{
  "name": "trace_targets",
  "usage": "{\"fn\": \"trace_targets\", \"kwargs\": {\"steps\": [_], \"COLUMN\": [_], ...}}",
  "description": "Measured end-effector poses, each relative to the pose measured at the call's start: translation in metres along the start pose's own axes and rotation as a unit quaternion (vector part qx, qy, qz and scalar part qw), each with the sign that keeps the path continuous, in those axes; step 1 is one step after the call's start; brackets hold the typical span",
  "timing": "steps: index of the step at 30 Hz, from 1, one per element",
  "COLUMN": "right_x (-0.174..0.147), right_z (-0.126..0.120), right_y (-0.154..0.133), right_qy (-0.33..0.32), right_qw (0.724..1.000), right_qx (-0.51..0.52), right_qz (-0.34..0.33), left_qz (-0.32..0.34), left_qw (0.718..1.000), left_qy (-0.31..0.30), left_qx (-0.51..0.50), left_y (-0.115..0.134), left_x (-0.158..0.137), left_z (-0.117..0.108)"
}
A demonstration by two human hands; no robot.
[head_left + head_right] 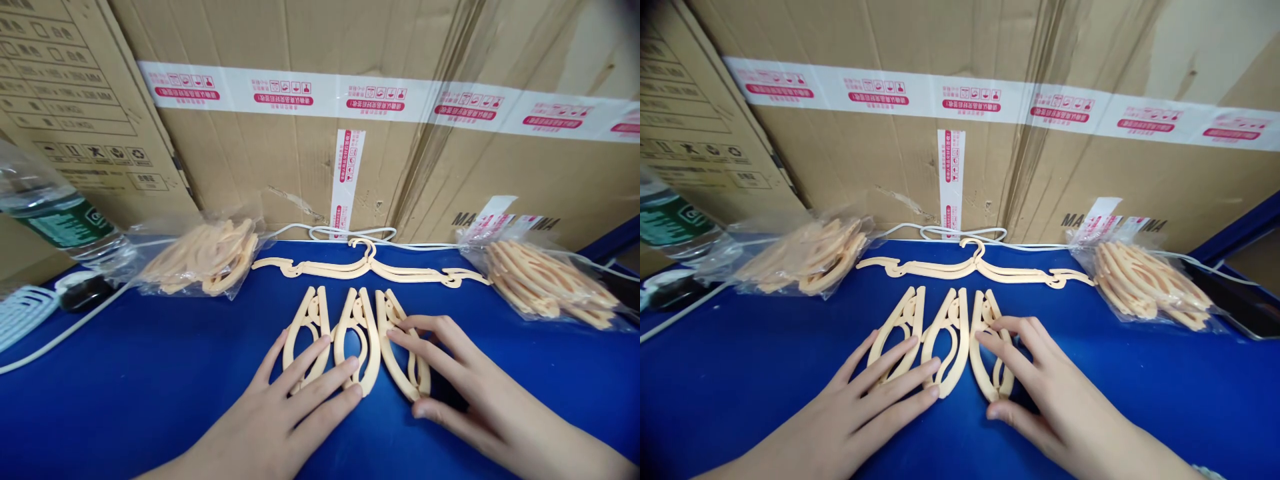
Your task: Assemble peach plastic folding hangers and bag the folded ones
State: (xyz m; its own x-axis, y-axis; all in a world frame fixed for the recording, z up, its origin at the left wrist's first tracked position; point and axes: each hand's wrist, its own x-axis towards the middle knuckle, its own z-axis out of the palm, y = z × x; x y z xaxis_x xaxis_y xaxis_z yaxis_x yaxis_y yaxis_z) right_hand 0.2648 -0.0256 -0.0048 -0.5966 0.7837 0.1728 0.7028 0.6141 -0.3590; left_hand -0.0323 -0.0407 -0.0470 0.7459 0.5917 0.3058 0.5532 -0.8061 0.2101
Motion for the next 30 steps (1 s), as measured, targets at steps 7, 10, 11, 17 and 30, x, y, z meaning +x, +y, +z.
{"fn": "trace_targets", "kwargs": {"steps": [7,10,11,17,30], "right_x": [0.001,0.001,0.001,0.001,-0.001], "right_z": [-0.006,-0.002,0.0,0.008,0.005], "right_y": [-0.004,-0.003,-0.002,0.005,0.005], "right_qy": [-0.021,-0.004,0.005,0.04,0.046], "right_qw": [0.999,0.999,1.0,0.999,0.999], "right_qx": [-0.033,-0.032,-0.03,-0.002,0.004], "right_qz": [-0.016,-0.009,-0.004,0.003,-0.024], "left_qz": [0.003,-0.008,-0.01,-0.007,-0.011], "left_qw": [0.999,1.0,1.0,1.0,1.0], "left_qy": [-0.012,-0.014,-0.012,-0.003,0.013], "left_qx": [0.038,0.025,0.019,0.018,0.01], "left_y": [0.0,0.001,0.001,0.001,-0.002], "left_x": [0.0,0.0,0.0,0.001,0.001], "left_z": [-0.001,-0.002,-0.002,-0.001,0.003]}}
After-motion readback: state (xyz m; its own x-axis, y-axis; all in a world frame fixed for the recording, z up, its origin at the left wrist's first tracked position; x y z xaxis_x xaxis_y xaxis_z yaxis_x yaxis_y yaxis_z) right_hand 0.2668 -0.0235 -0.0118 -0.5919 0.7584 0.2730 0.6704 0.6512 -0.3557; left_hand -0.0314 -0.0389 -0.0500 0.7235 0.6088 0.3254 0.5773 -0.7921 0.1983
